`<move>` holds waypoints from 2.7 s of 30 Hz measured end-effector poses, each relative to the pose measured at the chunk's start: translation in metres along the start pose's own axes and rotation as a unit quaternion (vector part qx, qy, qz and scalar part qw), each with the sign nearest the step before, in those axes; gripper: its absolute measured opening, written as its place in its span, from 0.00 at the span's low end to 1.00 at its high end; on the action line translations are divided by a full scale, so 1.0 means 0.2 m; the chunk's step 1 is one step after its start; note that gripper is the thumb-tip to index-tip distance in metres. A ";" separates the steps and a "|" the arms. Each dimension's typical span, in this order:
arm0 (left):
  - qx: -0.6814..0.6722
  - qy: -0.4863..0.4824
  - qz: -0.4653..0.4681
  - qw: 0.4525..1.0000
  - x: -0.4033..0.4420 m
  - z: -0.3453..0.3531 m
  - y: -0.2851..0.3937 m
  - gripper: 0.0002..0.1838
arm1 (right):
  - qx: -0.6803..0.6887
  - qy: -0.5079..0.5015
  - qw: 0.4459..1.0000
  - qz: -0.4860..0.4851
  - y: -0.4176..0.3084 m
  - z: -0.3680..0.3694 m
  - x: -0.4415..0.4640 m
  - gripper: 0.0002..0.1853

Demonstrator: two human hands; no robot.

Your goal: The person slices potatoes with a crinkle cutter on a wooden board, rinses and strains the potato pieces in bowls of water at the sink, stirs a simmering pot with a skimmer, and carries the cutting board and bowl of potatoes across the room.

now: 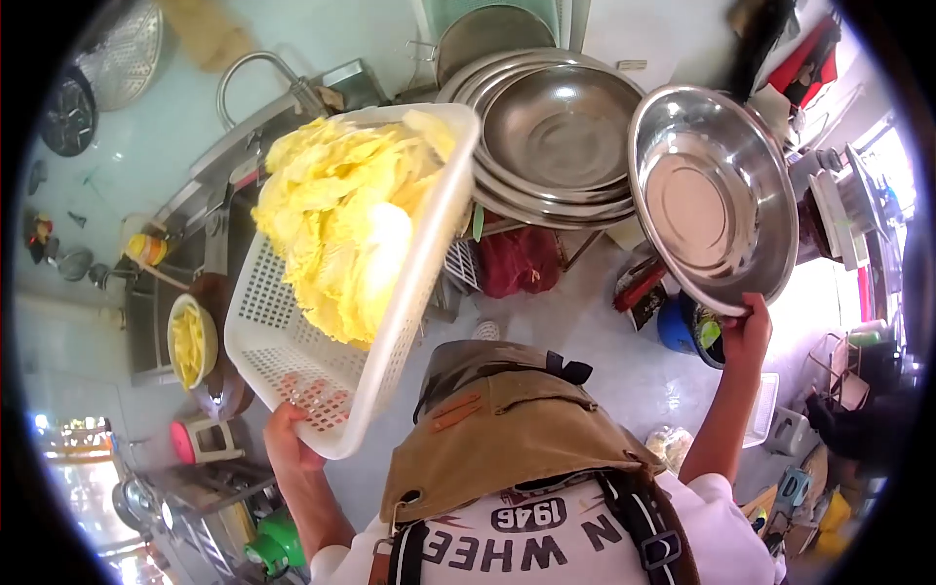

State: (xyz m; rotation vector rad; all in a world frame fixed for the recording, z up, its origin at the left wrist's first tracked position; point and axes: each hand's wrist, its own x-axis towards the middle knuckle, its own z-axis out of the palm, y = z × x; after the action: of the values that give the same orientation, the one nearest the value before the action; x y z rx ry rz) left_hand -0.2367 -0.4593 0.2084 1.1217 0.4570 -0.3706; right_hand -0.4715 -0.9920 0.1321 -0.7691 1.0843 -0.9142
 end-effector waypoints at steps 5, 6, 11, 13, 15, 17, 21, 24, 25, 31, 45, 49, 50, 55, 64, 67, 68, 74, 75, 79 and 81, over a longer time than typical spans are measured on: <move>-0.043 0.045 0.064 0.996 -0.03 -0.41 -0.15 0.36 | 0.000 -0.034 0.999 0.005 0.08 0.07 -0.02 0.09; -0.043 0.059 0.071 0.995 -0.04 -0.45 -0.19 0.35 | -0.005 -0.038 0.999 0.005 0.08 0.08 -0.01 0.09; -0.016 0.113 0.088 0.990 -0.06 -0.55 -0.40 0.34 | -0.004 -0.074 0.997 -0.014 0.00 0.16 0.00 0.11; -0.047 0.168 0.073 0.982 -0.05 -0.53 -0.47 0.33 | -0.004 -0.084 0.996 -0.011 -0.01 0.18 0.03 0.11; 0.019 0.160 0.101 0.982 0.04 -0.72 -0.64 0.33 | -0.002 -0.091 0.996 -0.005 -0.02 0.17 0.07 0.11; 0.042 0.158 0.110 0.980 0.10 -0.74 -0.74 0.31 | -0.004 -0.083 0.996 -0.016 -0.05 0.22 0.03 0.10; 0.047 0.154 0.126 0.979 0.16 -0.69 -0.91 0.28 | -0.020 -0.093 0.995 -0.026 -0.08 0.27 0.10 0.10; -0.093 0.202 0.051 0.974 0.23 -0.45 -0.93 0.28 | -0.017 -0.111 0.993 -0.023 -0.11 0.33 0.18 0.07; -0.116 0.204 0.059 0.970 0.25 -0.38 -0.94 0.29 | -0.028 -0.123 0.992 -0.020 -0.13 0.35 0.20 0.08; -0.128 0.247 -0.019 0.960 0.30 -0.07 -0.99 0.31 | -0.148 -0.077 0.974 -0.151 -0.24 0.33 0.46 0.08; -0.023 0.330 -0.058 0.942 0.25 0.17 -0.87 0.27 | -0.113 -0.186 0.976 0.024 -0.32 0.61 0.70 0.15; -0.021 0.304 0.040 0.952 0.25 0.17 -0.95 0.30 | -0.064 -0.141 0.987 0.050 -0.27 0.73 0.71 0.08; -0.029 0.280 0.071 0.957 0.25 0.16 -0.98 0.31 | -0.062 -0.141 0.986 0.057 -0.27 0.75 0.72 0.05; 0.000 0.315 0.110 0.943 0.17 0.03 -1.12 0.31 | -0.102 -0.157 0.981 0.051 -0.26 0.71 0.86 0.11; 0.046 0.323 0.085 0.941 0.13 -0.09 -1.04 0.32 | -0.088 -0.176 0.979 0.060 -0.24 0.85 0.84 0.08; 0.031 0.371 0.040 0.927 0.10 -0.07 -0.99 0.36 | -0.088 -0.180 0.978 0.057 -0.24 0.86 0.83 0.09; 0.028 0.384 0.028 0.923 0.09 -0.07 -0.98 0.37 | -0.087 -0.182 0.978 0.056 -0.24 0.85 0.83 0.09; 0.315 0.473 0.262 0.780 0.19 -0.46 -1.08 0.37 | -0.083 -0.183 0.977 0.066 -0.23 0.83 0.85 0.10; 0.435 0.493 0.347 0.668 0.22 -0.42 -1.05 0.36 | -0.076 -0.180 0.979 0.064 -0.24 0.82 0.83 0.09; 0.529 0.240 0.453 0.677 0.23 0.59 -0.60 0.28 | -0.050 -0.162 0.985 0.035 -0.28 0.84 0.77 0.03; 0.486 -0.067 0.416 0.766 0.33 1.06 -0.58 0.26 | -0.048 -0.131 0.990 0.017 -0.32 0.84 0.74 0.03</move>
State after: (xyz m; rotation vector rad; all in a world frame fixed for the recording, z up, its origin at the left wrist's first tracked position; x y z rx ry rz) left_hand -0.2050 -0.7033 0.1600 2.1522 -0.4756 0.1572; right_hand -0.2970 -1.1396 0.1784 -0.9199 0.9106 -0.7129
